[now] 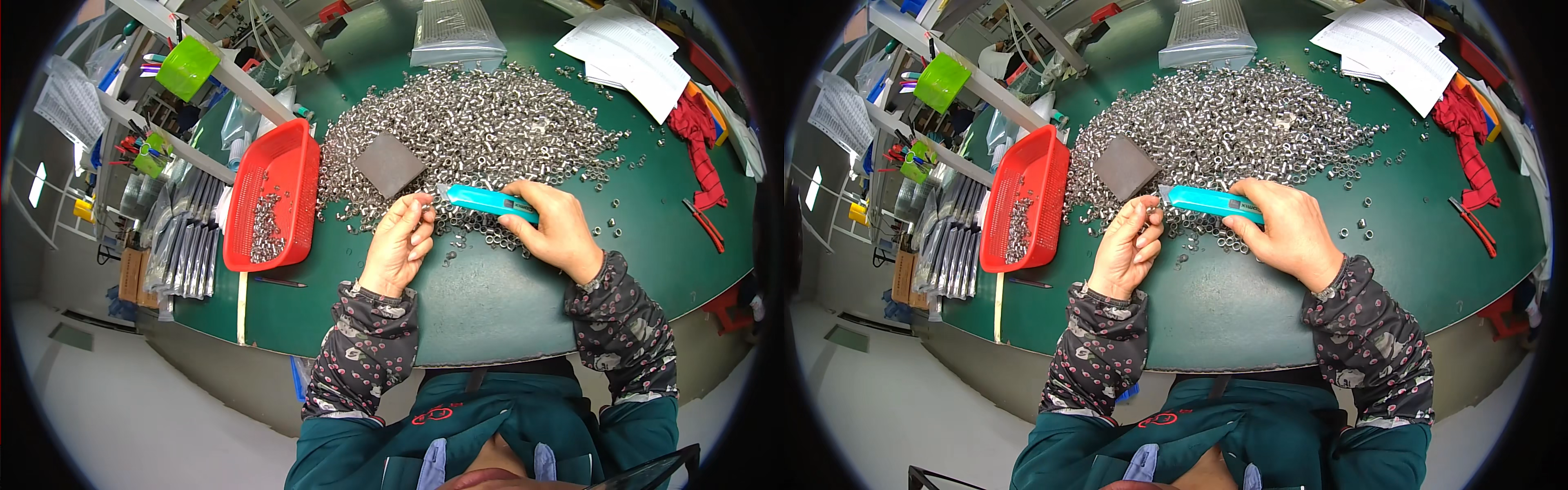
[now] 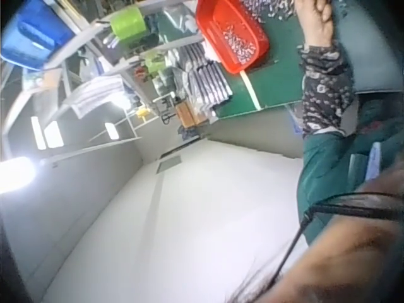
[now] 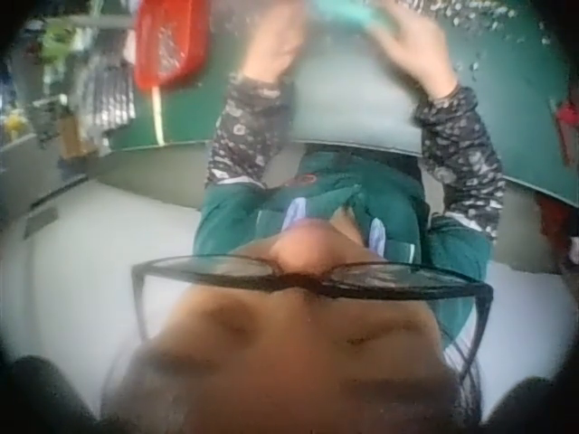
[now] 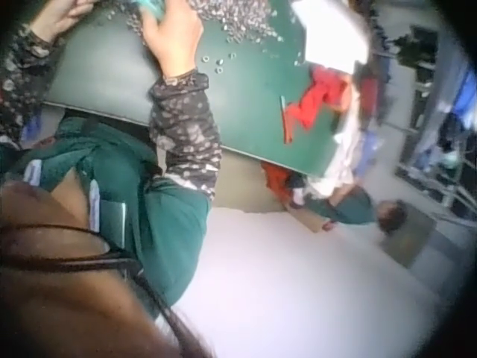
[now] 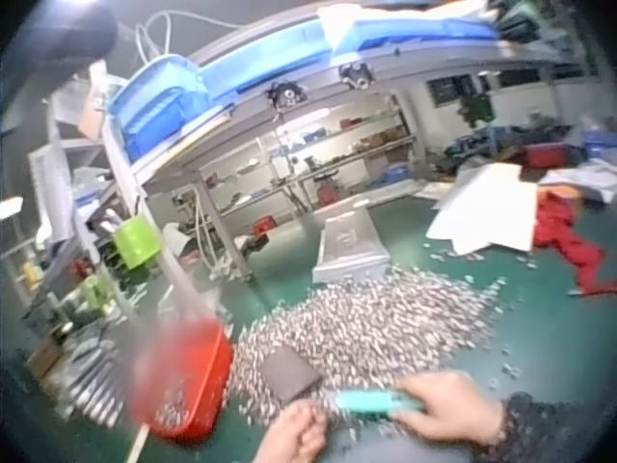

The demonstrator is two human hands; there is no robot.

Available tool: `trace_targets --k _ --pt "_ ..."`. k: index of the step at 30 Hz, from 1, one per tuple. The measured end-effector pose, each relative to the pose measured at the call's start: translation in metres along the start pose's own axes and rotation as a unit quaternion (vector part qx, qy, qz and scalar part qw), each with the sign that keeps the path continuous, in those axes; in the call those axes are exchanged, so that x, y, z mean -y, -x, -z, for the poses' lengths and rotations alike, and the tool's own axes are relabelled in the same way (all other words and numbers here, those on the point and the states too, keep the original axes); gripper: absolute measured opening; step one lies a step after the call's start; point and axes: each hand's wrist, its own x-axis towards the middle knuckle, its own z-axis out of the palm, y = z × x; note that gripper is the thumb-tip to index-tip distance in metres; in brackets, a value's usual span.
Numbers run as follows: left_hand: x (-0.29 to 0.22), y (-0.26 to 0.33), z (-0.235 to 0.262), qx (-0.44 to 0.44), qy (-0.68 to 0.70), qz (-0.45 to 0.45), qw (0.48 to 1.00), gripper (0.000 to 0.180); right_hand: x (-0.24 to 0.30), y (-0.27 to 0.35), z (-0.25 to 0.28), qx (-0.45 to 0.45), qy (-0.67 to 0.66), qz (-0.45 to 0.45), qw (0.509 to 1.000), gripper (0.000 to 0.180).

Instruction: Picking up small metal eyelets from a pile and placing them onto a manual assembly tool.

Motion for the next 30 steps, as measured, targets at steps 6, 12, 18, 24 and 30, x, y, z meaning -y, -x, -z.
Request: trace_targets --k 6,12,18,24,30 --pt "-0.0007 0.0003 -0.0011 -0.003 0.002 0.001 1.000 0.019 0.0000 -0.0001 0.0003 0.004 -0.001 -0.003 1.000 0.022" --pt "0.0002 -0.0003 -0.0001 -0.002 0.001 -0.004 1.000 0.018 0.0000 -0.0002 0.0003 0.004 0.003 0.002 1.000 0.022" --pt "0.0008 -0.0008 -0.0001 -0.014 -0.010 -0.014 1.000 0.017 0.0042 -0.0006 0.0022 0.025 -0.026 -0.029 0.999 0.023" --pt "0.0026 -0.0018 0.0008 -0.015 -0.016 -0.036 0.999 0.016 0.0050 0.0007 0.0038 0.070 -0.010 -0.022 0.997 0.023" --pt "0.0034 -0.0020 0.0020 0.009 -0.009 -0.044 0.999 0.012 0.0084 0.0017 0.0040 0.077 -0.015 -0.014 0.997 0.022"
